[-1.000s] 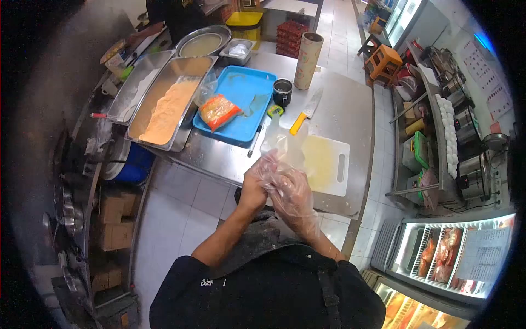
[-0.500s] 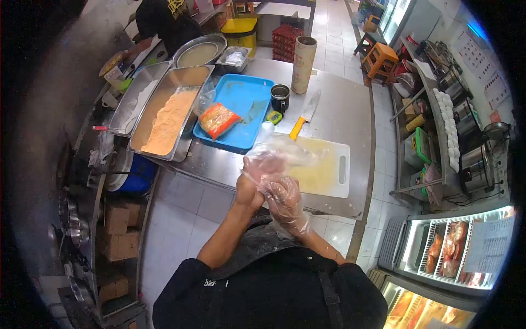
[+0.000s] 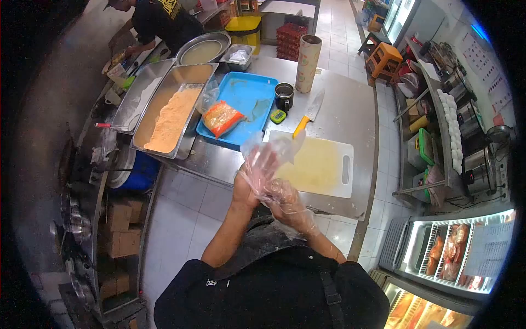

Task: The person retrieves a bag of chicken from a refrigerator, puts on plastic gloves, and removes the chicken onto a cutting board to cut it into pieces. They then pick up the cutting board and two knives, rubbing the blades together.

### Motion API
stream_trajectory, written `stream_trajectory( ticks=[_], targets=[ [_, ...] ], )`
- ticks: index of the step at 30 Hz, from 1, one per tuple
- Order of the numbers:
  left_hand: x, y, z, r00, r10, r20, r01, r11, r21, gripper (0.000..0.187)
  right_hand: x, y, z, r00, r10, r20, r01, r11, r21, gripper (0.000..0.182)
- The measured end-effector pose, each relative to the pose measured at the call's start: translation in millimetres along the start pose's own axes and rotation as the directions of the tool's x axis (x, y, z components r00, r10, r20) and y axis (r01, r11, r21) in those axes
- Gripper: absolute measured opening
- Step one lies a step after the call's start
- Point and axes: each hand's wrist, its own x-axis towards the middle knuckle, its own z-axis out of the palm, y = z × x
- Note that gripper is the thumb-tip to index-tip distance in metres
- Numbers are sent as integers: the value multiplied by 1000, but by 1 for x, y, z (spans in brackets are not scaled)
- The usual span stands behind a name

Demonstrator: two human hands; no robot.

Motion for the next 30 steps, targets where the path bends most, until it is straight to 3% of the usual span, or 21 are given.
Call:
stream_trajectory(
  ticks=[1, 3, 5, 6, 8, 9, 11, 16, 18, 19, 21, 22, 24, 25, 27, 28, 30],
  targets=[
    [1, 0, -1, 999, 47, -26, -48, 997, -55, 52, -1, 2, 0, 1000, 7, 3, -7, 1000, 15, 15],
    [1, 0, 1, 996, 84, -31, -83, 995, 55, 54, -1, 7, -1, 1000, 8, 7, -8, 1000, 28, 14],
    [-6, -1, 6, 979, -71, 190, 81, 996, -41, 56, -2, 11, -4, 1000, 17, 13, -18, 999, 30, 13],
    [-6, -2, 4, 979, -74, 191, 83, 996, -40, 56, -3, 11, -5, 1000, 18, 10, -19, 999, 30, 13],
    [-6, -4, 3, 931, -126, 344, 116, 992, 47, 64, -5, 11, -8, 999, -23, 42, 24, 999, -25, 14],
    [-4, -5, 6, 928, -138, 346, 127, 990, 52, 64, -9, 13, -7, 999, -18, 30, 19, 999, -28, 14],
    [0, -4, 12, 999, 15, 28, -16, 999, 37, 76, -15, 15, -1, 995, -75, 64, 72, 997, 38, 16],
    [4, -7, -5, 998, -4, 63, 11, 995, -102, 80, -13, 20, -6, 988, -86, 132, 63, 984, 164, 18],
    [-5, -6, 4, 930, -109, 351, 170, 974, -147, 79, -14, 19, -7, 984, -75, 162, 38, 974, 222, 18],
    [-5, -6, 4, 931, -106, 350, 167, 975, -148, 79, -14, 18, -9, 984, -65, 169, 26, 975, 222, 18],
    [-4, -7, 4, 982, -116, 150, 120, 993, -16, 87, -13, 17, -9, 983, -55, 177, 14, 975, 222, 18],
    [-3, -10, 4, 982, -114, 149, 118, 993, -16, 87, -13, 18, -7, 981, -99, 164, 62, 973, 220, 18],
    [-1, -14, 3, 990, -100, -98, 103, 994, 24, 94, -14, 20, -5, 977, -149, 153, 113, 969, 222, 18],
    [2, -13, -9, 991, -95, -97, 98, 995, 25, 94, -15, 21, -5, 968, -153, 198, 114, 974, 198, 17],
    [5, -11, -32, 946, -135, 296, 236, 912, -336, 92, -14, 22, -6, 957, -156, 245, 114, 978, 177, 16],
    [4, -9, -36, 948, -133, 290, 231, 912, -338, 92, -14, 21, -7, 950, -173, 259, 128, 975, 183, 18],
    [0, 1, -22, 899, -251, 358, 226, 968, 111, 88, -15, 20, -4, 942, -191, 275, 141, 971, 194, 20]
  ],
)
